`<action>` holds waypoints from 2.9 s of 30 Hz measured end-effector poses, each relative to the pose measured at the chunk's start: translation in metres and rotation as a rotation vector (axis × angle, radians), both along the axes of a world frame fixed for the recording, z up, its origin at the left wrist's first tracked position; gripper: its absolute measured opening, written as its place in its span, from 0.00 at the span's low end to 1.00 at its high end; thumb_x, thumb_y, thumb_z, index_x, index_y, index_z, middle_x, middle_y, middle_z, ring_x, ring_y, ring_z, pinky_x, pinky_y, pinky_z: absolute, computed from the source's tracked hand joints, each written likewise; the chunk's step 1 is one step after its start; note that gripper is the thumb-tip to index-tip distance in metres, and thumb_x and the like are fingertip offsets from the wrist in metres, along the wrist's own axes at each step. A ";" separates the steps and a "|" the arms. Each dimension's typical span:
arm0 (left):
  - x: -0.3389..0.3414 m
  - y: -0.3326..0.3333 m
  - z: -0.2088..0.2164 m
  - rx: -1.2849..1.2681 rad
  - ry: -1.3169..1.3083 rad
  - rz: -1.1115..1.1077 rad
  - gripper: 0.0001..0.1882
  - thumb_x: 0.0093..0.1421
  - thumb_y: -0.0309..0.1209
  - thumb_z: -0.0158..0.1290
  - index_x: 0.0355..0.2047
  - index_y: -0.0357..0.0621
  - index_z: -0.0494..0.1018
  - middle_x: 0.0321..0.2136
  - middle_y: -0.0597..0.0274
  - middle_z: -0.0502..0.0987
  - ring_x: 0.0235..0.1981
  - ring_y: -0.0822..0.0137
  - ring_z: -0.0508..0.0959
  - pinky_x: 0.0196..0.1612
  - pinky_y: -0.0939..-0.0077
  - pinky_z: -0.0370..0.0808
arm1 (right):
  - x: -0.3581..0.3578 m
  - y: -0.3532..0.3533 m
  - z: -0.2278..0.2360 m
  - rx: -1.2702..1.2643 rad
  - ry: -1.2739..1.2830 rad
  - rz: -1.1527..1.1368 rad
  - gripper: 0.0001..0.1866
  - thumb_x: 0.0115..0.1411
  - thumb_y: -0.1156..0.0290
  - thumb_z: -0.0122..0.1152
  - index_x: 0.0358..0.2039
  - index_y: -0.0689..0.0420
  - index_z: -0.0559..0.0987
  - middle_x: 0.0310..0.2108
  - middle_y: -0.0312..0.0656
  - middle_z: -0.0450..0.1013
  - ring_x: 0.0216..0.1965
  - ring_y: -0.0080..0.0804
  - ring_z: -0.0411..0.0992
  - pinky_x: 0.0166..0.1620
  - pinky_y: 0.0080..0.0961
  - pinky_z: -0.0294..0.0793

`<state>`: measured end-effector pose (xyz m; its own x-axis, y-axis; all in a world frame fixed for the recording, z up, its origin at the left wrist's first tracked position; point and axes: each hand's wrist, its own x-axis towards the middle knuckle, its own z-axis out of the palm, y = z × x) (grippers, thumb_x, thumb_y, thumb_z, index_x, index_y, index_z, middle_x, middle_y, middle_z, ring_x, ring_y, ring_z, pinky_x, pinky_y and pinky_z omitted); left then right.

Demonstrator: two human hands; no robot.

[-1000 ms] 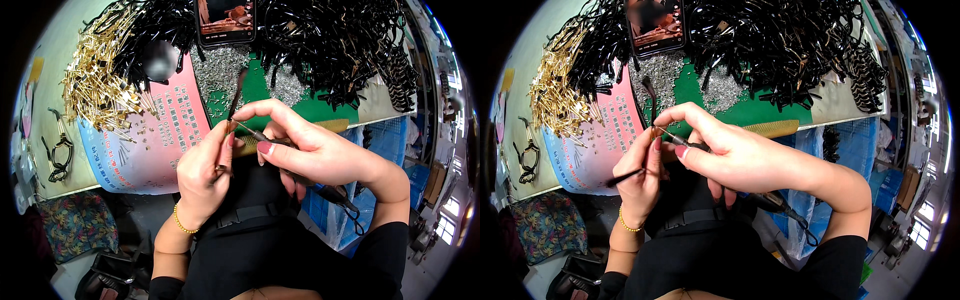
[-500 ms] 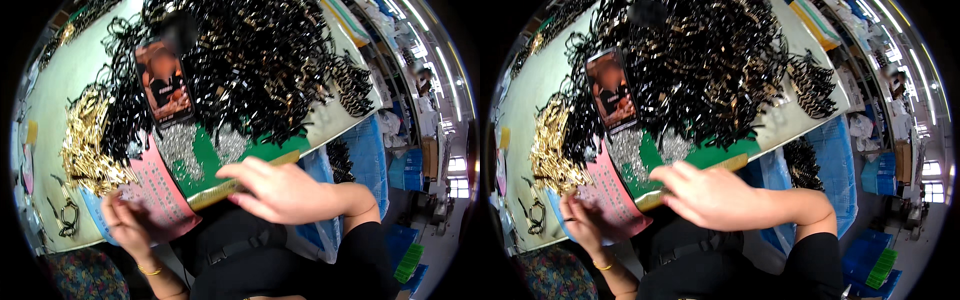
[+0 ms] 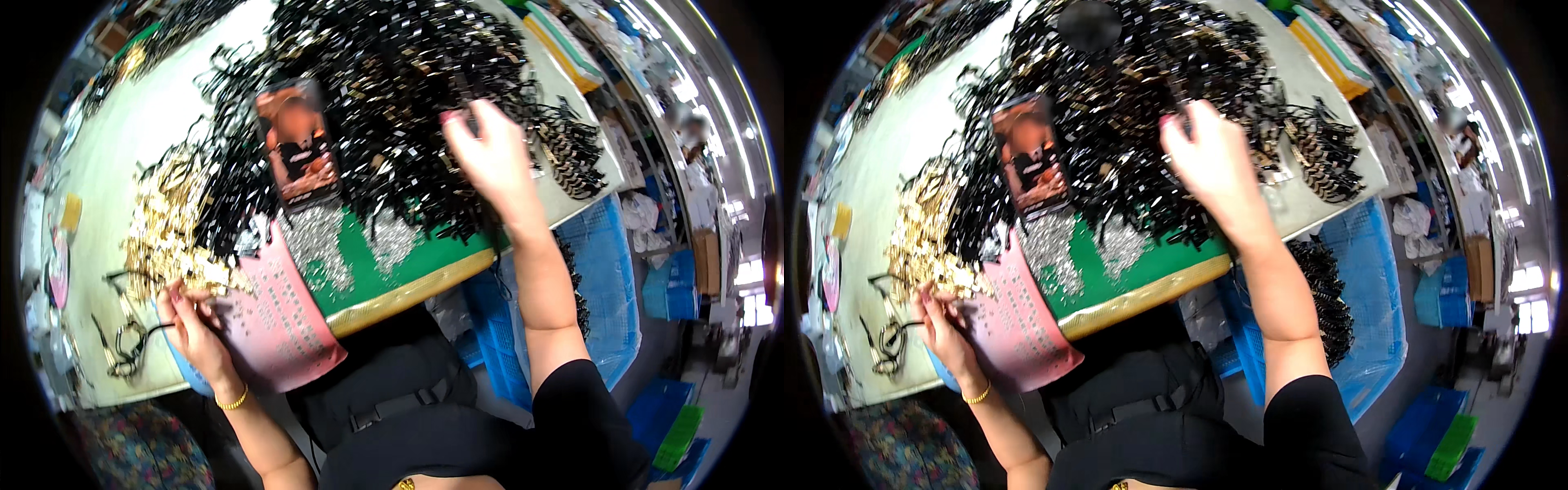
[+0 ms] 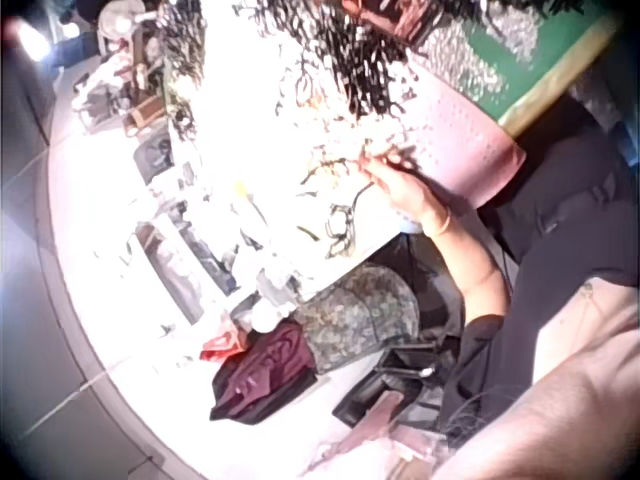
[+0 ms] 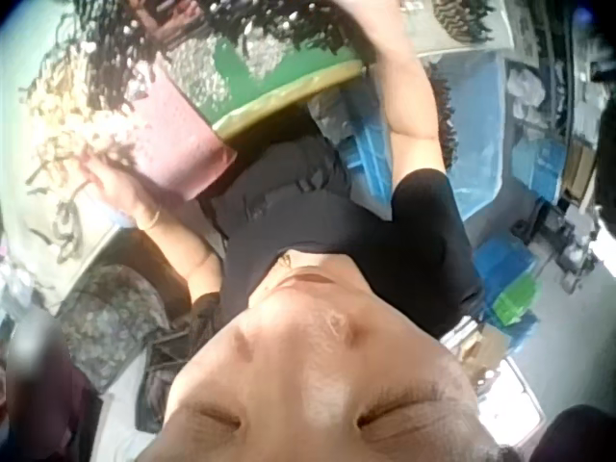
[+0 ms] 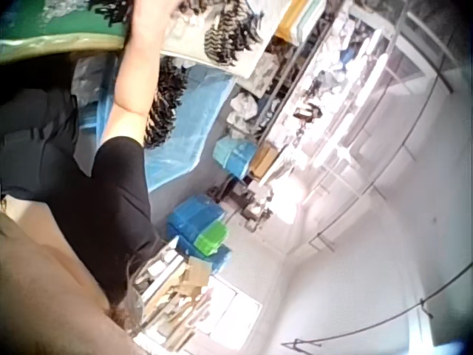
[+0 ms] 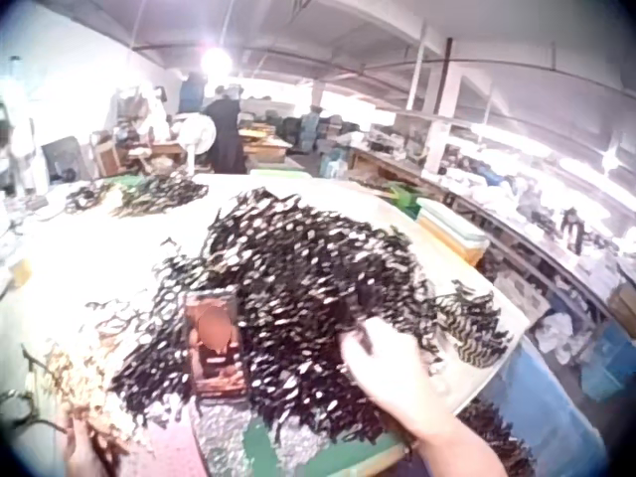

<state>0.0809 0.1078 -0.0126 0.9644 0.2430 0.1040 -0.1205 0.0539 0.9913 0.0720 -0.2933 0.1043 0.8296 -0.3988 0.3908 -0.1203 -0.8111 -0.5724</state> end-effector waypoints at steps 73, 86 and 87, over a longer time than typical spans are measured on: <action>-0.049 -0.050 0.030 0.174 0.251 -0.540 0.07 0.72 0.22 0.48 0.49 0.36 0.70 0.38 0.57 0.82 0.29 0.77 0.81 0.27 0.87 0.78 | -0.061 0.118 -0.033 -0.389 0.536 1.055 0.31 0.55 0.76 0.60 0.60 0.40 0.76 0.37 0.48 0.70 0.26 0.38 0.78 0.22 0.32 0.75; -0.052 -0.051 0.016 0.583 -0.088 -0.489 0.12 0.55 0.11 0.54 0.40 0.34 0.75 0.36 0.55 0.81 0.28 0.63 0.83 0.32 0.71 0.80 | -0.057 0.117 -0.035 -0.360 0.554 1.064 0.30 0.53 0.76 0.60 0.59 0.45 0.77 0.37 0.51 0.71 0.26 0.40 0.78 0.23 0.33 0.75; -0.051 -0.052 0.015 0.666 -0.153 -0.451 0.14 0.53 0.11 0.55 0.40 0.35 0.76 0.35 0.54 0.81 0.29 0.60 0.83 0.33 0.69 0.79 | -0.057 0.117 -0.034 -0.362 0.548 1.065 0.30 0.53 0.76 0.60 0.59 0.45 0.77 0.37 0.51 0.71 0.26 0.40 0.78 0.23 0.33 0.75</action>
